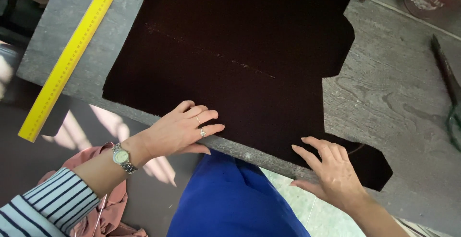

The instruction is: The person uses green-handled shears to cut a strip of brown fabric along a straight edge on a table. After cutting, the person smooths the fabric and uses a yellow ruler to measure and mark the material with a small tool.

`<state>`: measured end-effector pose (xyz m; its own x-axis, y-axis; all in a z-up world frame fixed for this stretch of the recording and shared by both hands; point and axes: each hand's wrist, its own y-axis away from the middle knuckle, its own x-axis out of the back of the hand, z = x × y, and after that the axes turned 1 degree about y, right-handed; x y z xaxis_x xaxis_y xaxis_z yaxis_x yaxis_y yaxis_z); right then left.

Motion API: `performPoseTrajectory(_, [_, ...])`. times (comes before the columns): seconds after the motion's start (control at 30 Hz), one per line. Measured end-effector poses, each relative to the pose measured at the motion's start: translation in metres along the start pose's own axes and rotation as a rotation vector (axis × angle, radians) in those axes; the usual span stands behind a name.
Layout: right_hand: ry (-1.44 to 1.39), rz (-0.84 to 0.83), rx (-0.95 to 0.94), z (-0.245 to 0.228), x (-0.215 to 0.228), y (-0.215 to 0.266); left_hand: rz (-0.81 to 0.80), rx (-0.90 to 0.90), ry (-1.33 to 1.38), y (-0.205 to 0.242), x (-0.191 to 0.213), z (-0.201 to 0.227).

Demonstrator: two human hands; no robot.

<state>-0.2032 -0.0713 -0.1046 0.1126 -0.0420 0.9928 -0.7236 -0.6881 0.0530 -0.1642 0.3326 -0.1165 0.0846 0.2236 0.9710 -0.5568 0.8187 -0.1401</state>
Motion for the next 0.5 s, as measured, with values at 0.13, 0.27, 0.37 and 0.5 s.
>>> performPoseTrajectory(0.13, [-0.007,0.014,-0.049,-0.002,0.002,0.006,0.014,0.019,-0.049,0.001,0.003,0.001])
performPoseTrajectory(0.27, [-0.020,0.029,-0.071,-0.003,-0.001,0.014,0.019,0.036,-0.050,0.004,0.003,0.001])
performPoseTrajectory(0.37, [-0.034,-0.008,-0.107,-0.002,-0.005,0.019,0.032,0.044,-0.051,0.005,0.002,0.002])
performPoseTrajectory(0.5, [-0.050,0.032,-0.125,-0.004,-0.003,0.021,0.027,0.057,-0.035,0.004,0.002,0.003])
